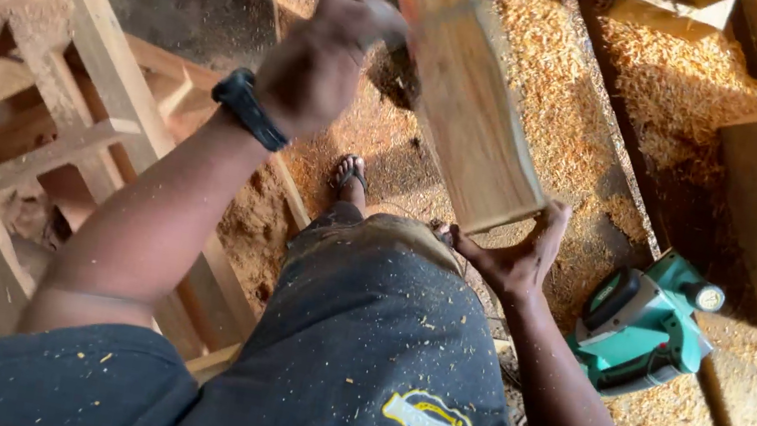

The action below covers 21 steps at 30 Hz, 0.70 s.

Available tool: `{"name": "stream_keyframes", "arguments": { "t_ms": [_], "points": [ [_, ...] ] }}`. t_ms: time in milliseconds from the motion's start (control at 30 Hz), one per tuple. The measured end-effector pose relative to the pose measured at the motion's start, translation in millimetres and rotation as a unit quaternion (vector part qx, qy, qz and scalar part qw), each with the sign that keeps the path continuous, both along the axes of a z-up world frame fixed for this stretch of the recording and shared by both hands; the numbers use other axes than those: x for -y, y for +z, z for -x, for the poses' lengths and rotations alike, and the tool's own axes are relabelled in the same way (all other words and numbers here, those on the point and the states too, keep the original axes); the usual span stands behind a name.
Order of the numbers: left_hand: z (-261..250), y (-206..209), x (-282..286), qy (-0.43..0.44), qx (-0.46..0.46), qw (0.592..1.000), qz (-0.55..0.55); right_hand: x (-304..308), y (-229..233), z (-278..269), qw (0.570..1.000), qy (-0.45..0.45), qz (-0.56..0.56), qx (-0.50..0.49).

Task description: Planing a piece of timber with an electric hand planer and checking for squareness with a try square.

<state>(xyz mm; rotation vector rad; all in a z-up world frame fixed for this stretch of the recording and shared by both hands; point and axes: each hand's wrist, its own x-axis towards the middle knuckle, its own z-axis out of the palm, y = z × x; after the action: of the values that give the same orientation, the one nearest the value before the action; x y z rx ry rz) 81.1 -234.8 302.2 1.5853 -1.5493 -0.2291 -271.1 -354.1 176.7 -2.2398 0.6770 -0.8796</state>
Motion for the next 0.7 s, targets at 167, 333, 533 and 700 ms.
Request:
{"name": "stream_keyframes", "arguments": {
  "t_ms": [167,333,533,700],
  "points": [
    [-21.7,-58.0,4.0,0.235,-0.191,0.939,0.162,-10.4,74.5,-81.0,0.999,0.003,-0.042,0.009],
    [-16.1,-124.4,31.2,0.295,-0.284,0.911,0.046,-23.8,108.3,-129.6,0.990,0.034,-0.069,0.117],
    [-5.2,-136.0,50.6,0.263,-0.344,0.899,0.058,-31.7,91.6,-120.6,0.990,-0.004,-0.138,0.026],
    [-2.9,-139.2,52.9,0.277,-0.363,0.887,0.078,-32.7,87.4,-119.5,0.989,0.009,-0.136,0.055]
  ]
}}
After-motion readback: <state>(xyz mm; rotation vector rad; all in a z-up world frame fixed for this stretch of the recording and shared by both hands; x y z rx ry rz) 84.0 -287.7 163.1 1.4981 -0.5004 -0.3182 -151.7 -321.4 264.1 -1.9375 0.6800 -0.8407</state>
